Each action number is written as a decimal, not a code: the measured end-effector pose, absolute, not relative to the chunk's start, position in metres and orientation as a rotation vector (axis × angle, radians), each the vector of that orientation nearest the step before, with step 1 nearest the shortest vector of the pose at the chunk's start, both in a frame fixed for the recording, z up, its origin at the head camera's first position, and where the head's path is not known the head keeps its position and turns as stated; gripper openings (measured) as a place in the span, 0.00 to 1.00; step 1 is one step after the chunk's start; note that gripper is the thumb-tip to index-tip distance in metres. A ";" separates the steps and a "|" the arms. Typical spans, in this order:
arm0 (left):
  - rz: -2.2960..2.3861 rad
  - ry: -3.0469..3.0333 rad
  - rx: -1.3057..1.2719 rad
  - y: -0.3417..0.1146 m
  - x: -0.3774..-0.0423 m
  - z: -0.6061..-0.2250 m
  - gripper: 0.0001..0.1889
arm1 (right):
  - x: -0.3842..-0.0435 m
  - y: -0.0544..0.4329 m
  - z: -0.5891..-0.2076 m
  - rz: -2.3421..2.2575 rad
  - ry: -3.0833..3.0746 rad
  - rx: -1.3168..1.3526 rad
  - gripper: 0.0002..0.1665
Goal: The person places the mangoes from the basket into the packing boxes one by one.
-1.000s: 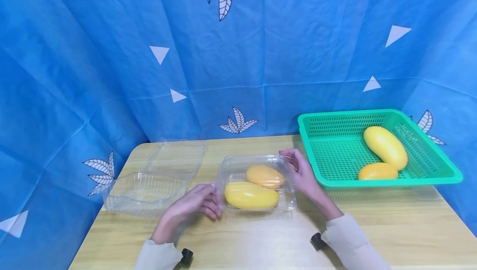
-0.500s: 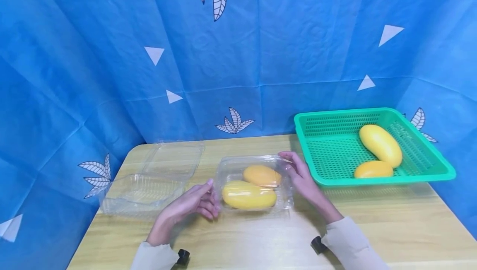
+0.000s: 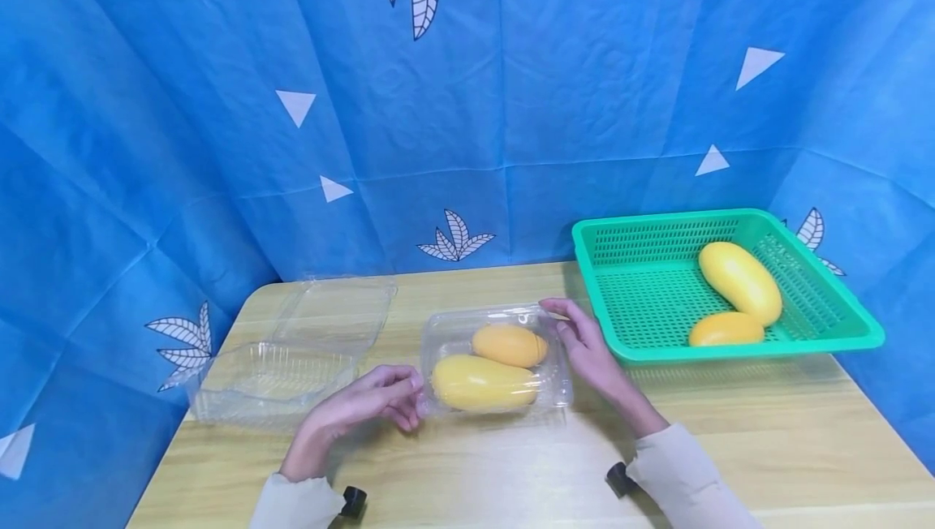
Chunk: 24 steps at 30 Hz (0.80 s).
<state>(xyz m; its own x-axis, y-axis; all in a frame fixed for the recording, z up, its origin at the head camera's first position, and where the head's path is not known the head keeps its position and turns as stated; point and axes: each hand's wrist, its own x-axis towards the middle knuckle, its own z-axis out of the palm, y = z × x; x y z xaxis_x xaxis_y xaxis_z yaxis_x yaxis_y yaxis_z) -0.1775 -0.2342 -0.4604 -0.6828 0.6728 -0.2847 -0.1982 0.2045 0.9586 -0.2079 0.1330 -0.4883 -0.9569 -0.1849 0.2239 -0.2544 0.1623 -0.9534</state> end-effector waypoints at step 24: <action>1.515 1.810 0.517 -0.236 -0.179 -0.461 0.11 | -0.178 0.127 -0.460 1.525 -2.660 0.368 0.28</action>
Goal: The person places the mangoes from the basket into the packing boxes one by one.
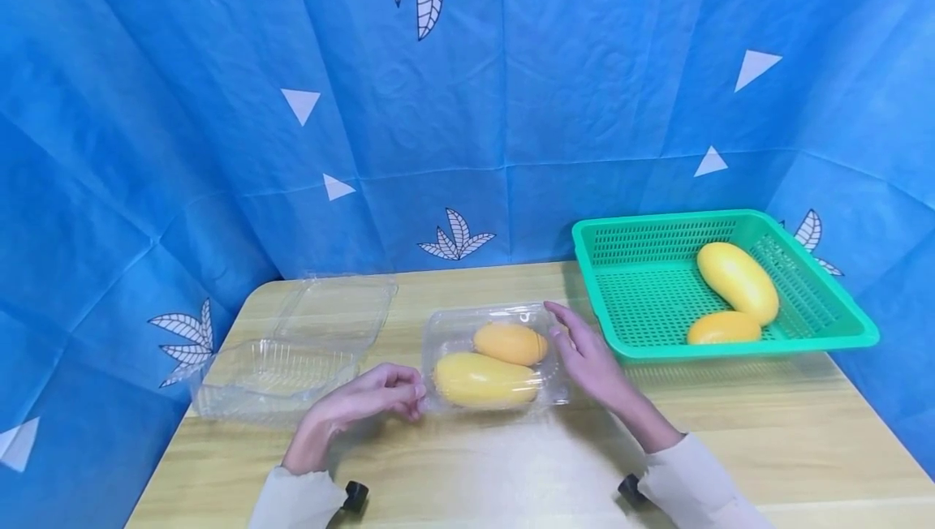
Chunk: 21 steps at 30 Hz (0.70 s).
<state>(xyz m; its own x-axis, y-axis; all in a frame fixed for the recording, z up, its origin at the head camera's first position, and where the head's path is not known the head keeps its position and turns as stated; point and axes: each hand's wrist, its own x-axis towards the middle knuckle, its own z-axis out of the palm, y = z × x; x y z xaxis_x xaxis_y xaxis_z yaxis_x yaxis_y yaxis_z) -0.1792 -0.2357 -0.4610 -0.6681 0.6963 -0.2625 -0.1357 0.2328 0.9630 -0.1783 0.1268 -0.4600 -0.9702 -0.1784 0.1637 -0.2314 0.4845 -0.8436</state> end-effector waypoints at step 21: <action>1.517 1.820 0.512 -0.236 -0.179 -0.461 0.13 | -0.142 0.127 -0.434 1.952 -2.285 0.529 0.18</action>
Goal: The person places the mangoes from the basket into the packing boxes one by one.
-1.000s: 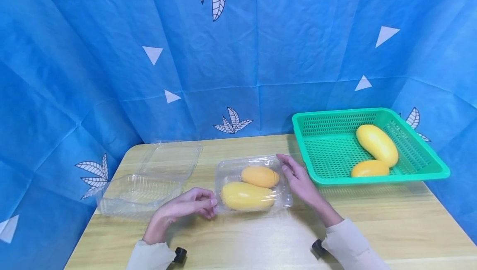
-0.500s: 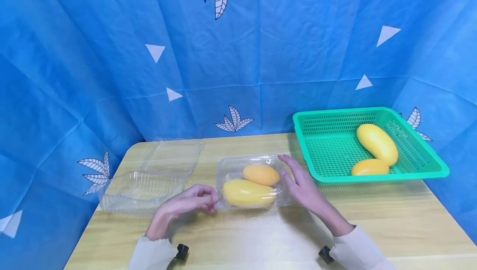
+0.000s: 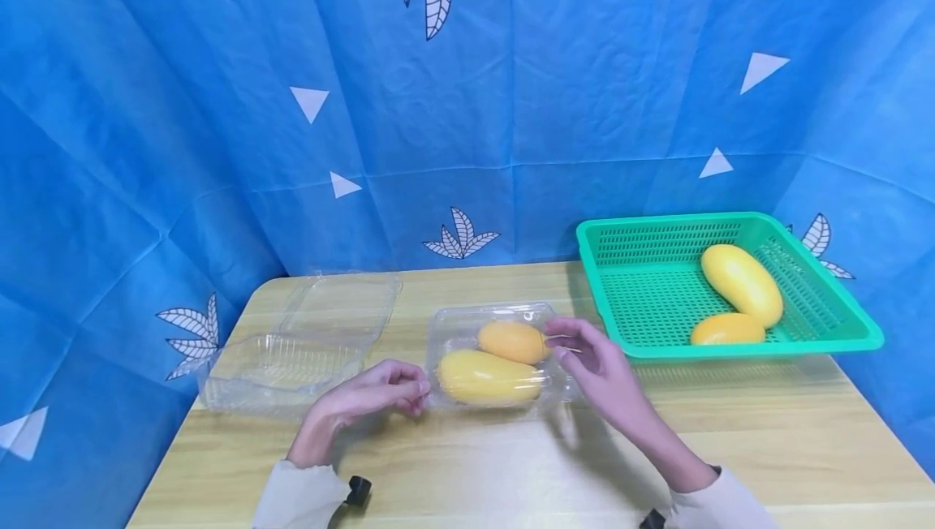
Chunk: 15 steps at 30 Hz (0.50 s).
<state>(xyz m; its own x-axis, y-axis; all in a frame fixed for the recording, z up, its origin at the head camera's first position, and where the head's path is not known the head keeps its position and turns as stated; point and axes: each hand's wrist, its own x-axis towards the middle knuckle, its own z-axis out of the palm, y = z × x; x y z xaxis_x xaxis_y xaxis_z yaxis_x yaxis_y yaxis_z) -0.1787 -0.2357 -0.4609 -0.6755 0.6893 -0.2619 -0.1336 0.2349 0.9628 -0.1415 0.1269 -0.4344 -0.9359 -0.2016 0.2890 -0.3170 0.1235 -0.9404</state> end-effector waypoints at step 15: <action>1.508 1.809 0.509 -0.235 -0.178 -0.460 0.10 | -0.117 0.116 -0.439 2.203 -2.324 0.670 0.17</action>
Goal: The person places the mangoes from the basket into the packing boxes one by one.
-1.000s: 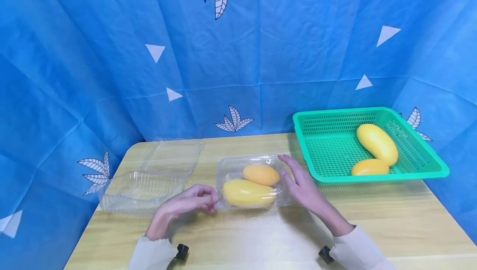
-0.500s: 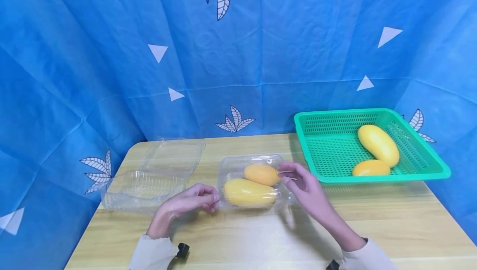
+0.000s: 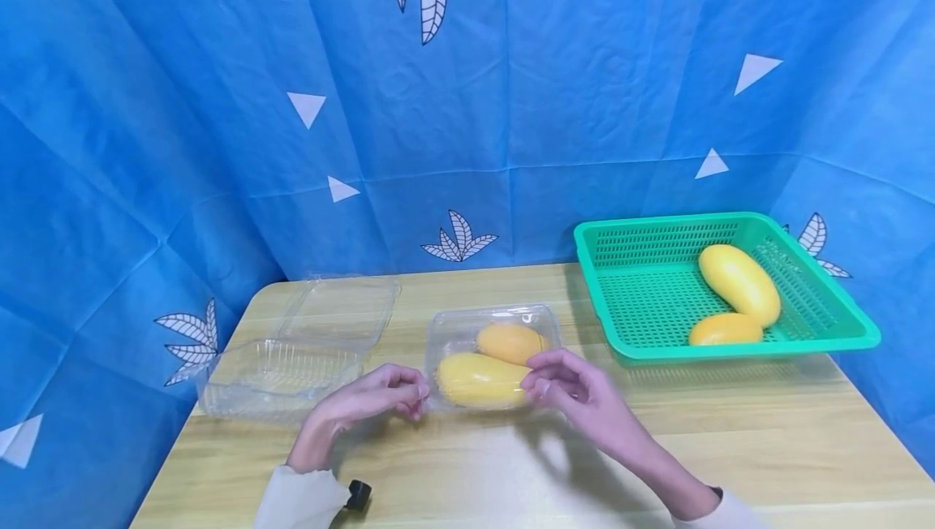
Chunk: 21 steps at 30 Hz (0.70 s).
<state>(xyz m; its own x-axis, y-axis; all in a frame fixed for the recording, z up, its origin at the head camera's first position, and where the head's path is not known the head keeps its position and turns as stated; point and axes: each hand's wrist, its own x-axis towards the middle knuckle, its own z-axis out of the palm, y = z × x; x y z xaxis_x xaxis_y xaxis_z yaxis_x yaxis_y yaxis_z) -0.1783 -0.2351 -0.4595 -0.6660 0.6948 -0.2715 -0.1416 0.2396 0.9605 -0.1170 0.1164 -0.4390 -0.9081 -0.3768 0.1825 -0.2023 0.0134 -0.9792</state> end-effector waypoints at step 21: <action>1.495 1.807 0.544 -0.237 -0.180 -0.461 0.13 | -0.092 0.074 -0.474 -1.845 1.908 -0.429 0.17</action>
